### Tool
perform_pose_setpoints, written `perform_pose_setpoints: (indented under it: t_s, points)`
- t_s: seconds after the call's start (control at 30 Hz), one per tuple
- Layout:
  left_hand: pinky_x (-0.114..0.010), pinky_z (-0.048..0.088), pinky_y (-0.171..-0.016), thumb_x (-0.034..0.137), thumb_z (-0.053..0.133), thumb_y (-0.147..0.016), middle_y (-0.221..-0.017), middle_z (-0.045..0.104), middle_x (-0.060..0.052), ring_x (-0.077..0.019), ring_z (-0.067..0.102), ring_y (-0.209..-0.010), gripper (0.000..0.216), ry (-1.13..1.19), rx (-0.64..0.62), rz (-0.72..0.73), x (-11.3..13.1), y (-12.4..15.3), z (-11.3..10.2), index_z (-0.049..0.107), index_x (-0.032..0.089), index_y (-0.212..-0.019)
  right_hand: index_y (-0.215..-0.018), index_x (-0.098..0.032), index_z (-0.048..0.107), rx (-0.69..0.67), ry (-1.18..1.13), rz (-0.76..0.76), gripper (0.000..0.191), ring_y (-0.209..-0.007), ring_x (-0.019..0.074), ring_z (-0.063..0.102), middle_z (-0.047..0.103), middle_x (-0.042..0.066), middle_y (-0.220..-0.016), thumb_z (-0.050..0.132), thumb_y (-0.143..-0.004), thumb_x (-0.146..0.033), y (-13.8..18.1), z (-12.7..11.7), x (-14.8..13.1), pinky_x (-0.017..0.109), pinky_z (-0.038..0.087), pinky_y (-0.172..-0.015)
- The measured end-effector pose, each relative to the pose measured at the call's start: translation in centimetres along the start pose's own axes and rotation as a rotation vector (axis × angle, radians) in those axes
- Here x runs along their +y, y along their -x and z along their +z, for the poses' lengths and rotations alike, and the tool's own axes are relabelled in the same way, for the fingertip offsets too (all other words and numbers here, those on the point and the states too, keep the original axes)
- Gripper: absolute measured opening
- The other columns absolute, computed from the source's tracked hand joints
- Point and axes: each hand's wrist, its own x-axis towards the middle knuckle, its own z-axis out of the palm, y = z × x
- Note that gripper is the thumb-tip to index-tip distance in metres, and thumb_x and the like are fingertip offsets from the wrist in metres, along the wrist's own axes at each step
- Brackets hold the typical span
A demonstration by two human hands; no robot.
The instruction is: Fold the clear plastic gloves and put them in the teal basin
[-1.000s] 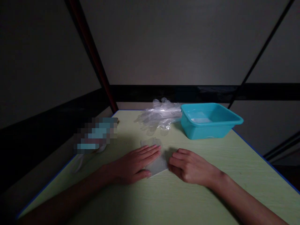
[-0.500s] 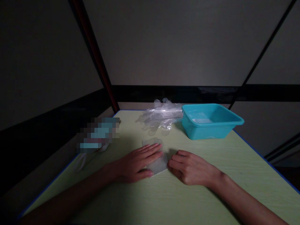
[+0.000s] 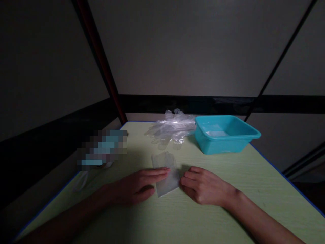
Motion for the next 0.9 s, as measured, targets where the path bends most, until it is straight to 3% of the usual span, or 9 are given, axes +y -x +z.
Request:
perform_pose_setpoints:
  t_s: [0.17,0.33,0.57,0.77,0.9]
  points:
    - [-0.028,0.025,-0.103,0.019,0.055,-0.07,-0.136,0.03,-0.013,-0.0184,0.029,-0.125,0.062,0.018,0.011,-0.003,0.3,0.0,-0.1,0.036,0.006,-0.127,-0.074,-0.016,0.056,0.008,-0.104,0.098,0.022,-0.064,0.0142,0.045,0.054,0.002,-0.069,0.039,-0.088,-0.015,-0.2,0.0,-0.1,0.029,0.033,-0.058]
    - [-0.028,0.027,-0.102,0.024,0.061,-0.068,-0.135,0.033,-0.012,-0.0198,0.032,-0.123,0.064,0.03,0.037,-0.025,0.3,-0.1,0.2,0.039,0.009,-0.127,-0.087,-0.015,0.056,0.052,-0.416,0.23,0.014,-0.083,0.0153,0.048,0.054,0.007,-0.089,0.042,-0.085,-0.015,-0.5,-0.5,0.1,0.03,0.04,-0.074]
    - [-0.029,0.025,-0.103,0.018,0.034,-0.088,-0.134,0.036,-0.006,-0.0141,0.032,-0.124,0.039,0.02,0.096,-0.071,0.1,-0.5,1.0,0.039,0.015,-0.127,-0.087,-0.016,0.054,0.091,-0.585,0.303,0.01,-0.091,0.0147,0.05,0.054,0.007,-0.096,0.045,-0.083,-0.014,-0.5,-0.4,0.2,0.029,0.041,-0.079]
    - [-0.028,0.025,-0.103,0.017,0.032,-0.088,-0.133,0.038,-0.006,-0.0126,0.033,-0.123,0.039,0.025,0.093,-0.075,0.2,-0.5,1.0,0.04,0.014,-0.126,-0.103,-0.017,0.05,0.037,-0.582,0.318,0.026,-0.104,0.0174,0.049,0.055,0.009,-0.11,0.054,-0.079,-0.026,-0.5,-0.1,0.5,0.031,0.04,-0.088]
    - [-0.026,0.024,-0.103,0.018,0.031,-0.088,-0.132,0.039,-0.006,-0.012,0.033,-0.123,0.039,0.022,0.091,-0.073,0.2,-0.5,0.9,0.04,0.013,-0.126,-0.107,-0.017,0.047,0.014,-0.623,0.387,0.029,-0.104,0.0181,0.05,0.053,0.01,-0.114,0.053,-0.079,-0.023,-1.2,0.6,0.5,0.032,0.041,-0.089]
